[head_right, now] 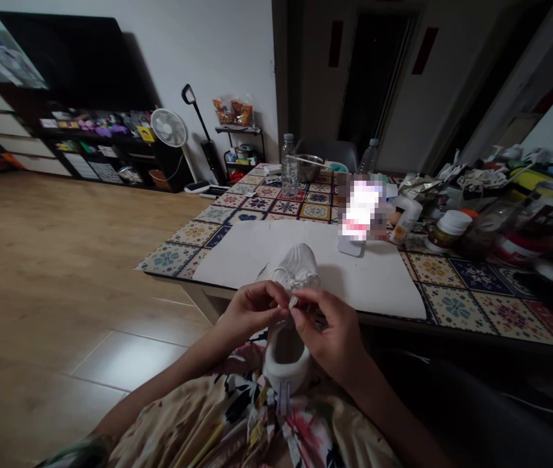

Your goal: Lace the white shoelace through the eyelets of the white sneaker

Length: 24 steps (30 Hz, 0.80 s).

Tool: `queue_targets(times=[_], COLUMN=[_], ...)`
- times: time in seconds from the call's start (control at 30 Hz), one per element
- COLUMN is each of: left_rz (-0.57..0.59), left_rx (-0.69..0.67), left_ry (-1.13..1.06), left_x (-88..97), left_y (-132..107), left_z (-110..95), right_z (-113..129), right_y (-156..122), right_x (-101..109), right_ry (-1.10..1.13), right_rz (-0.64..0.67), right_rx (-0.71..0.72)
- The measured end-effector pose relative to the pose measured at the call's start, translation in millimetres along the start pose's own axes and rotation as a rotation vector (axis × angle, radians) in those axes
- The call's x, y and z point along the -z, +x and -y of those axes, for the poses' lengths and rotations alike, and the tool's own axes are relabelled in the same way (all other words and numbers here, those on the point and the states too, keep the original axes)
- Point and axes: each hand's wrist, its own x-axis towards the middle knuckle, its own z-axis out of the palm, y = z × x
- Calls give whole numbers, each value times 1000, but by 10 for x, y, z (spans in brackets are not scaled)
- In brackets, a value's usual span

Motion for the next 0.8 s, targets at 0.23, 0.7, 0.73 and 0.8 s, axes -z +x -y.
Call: queue_targets(times=[0.23, 0.7, 0.73, 0.8], left_rz=[-49, -13, 5, 33], left_rx=[-2, 147, 153, 158], left_ry=[38, -128, -124, -108], left_x=[22, 7, 21, 49], left_y=[22, 37, 44, 61], left_z=[-24, -86, -89, -89], right_z=[3, -40, -29, -5], right_y=[72, 63, 57, 47], right_x=[81, 66, 69, 83], right_ry=[-249, -363, -404, -445], right_rz=[113, 89, 89, 99], right_rx=[227, 375, 422, 494])
